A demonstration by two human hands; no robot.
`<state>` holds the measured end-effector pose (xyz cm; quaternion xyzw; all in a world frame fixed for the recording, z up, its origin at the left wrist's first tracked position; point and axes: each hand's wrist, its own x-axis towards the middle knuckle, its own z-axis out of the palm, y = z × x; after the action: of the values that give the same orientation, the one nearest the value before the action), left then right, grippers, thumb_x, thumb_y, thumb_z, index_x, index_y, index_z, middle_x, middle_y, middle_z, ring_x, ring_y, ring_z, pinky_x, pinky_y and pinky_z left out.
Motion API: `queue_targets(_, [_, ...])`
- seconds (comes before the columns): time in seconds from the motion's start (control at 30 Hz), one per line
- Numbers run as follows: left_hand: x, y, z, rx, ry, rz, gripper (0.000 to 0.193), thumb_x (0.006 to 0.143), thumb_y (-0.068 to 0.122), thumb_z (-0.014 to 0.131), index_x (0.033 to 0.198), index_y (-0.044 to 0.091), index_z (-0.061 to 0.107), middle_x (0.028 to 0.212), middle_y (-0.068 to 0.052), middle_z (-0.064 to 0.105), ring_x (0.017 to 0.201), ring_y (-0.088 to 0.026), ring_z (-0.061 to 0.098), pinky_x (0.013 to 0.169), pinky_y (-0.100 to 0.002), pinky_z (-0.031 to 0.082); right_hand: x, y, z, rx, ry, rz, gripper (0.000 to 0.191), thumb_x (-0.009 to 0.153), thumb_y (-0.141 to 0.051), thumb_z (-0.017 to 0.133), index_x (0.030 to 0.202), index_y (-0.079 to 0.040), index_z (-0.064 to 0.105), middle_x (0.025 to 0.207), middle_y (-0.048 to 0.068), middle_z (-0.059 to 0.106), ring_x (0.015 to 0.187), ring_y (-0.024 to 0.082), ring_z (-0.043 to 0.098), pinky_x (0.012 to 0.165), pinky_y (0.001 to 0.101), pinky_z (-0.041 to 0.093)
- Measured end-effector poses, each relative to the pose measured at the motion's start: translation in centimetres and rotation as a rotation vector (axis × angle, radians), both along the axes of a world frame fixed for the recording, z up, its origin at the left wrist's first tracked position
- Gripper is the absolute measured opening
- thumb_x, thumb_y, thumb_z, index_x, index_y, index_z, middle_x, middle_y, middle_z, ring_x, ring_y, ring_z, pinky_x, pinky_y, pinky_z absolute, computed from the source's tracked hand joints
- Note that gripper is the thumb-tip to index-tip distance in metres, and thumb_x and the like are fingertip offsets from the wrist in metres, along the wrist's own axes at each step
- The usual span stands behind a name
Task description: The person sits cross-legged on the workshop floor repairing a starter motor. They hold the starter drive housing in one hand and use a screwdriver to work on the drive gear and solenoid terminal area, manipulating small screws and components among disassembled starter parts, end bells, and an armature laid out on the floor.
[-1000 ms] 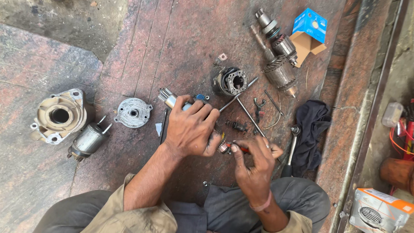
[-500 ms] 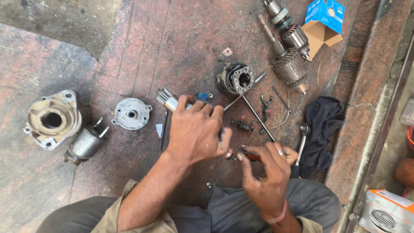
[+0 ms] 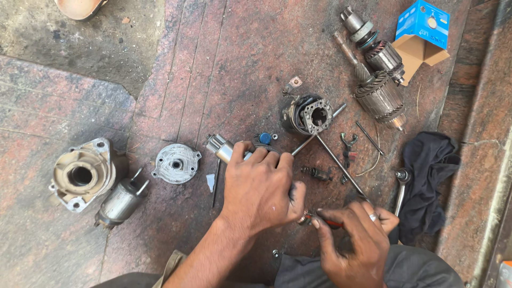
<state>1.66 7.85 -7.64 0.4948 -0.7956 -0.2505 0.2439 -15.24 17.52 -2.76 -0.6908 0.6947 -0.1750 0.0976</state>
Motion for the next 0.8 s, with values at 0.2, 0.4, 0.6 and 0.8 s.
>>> queue_targets(0.2, [0.0,-0.4,-0.3,0.030,0.004,0.002,0.031,0.073,0.036,0.066,0.075,0.004,0.063,0.069,-0.014,0.067,0.073,-0.031,0.067,0.094,-0.052,0.043,0.2,0.3,-0.7,-0.037,0.150,0.004,0.016,0.068,-0.026,0.079,0.080,-0.016,0.073,0.071,-0.003,0.058,0.072,0.017,0.057,0.088,0.0399,0.029])
queue_targets(0.4, [-0.1,-0.6,-0.3,0.049,0.009,0.005,0.032,0.072,0.035,0.066,0.075,0.004,0.064,0.069,-0.014,0.067,0.072,-0.030,0.067,0.096,-0.053,0.042,0.5,1.1,-1.3,-0.008,0.270,-0.036,0.013,0.067,-0.027,0.078,0.074,-0.017,0.072,0.064,-0.002,0.052,0.066,0.018,0.054,0.084,0.0434,0.028])
queue_targets(0.6, [-0.3,-0.5,-0.3,0.067,0.007,0.015,0.032,0.071,0.035,0.066,0.073,0.003,0.064,0.068,-0.014,0.066,0.072,-0.031,0.066,0.094,-0.053,0.043,0.8,1.0,-2.0,-0.105,0.111,-0.026,0.012,0.076,-0.025,0.073,0.079,-0.014,0.067,0.070,-0.001,0.055,0.069,0.019,0.053,0.088,0.0420,0.029])
queue_targets(0.8, [-0.3,-0.2,-0.1,0.007,0.055,0.037,0.031,0.071,0.035,0.065,0.074,0.005,0.062,0.069,-0.014,0.064,0.074,-0.031,0.065,0.095,-0.051,0.044,1.2,0.9,-2.3,-0.134,0.018,0.026,0.011,0.077,-0.015,0.073,0.081,-0.010,0.065,0.071,0.004,0.054,0.067,0.023,0.052,0.081,0.0401,0.030])
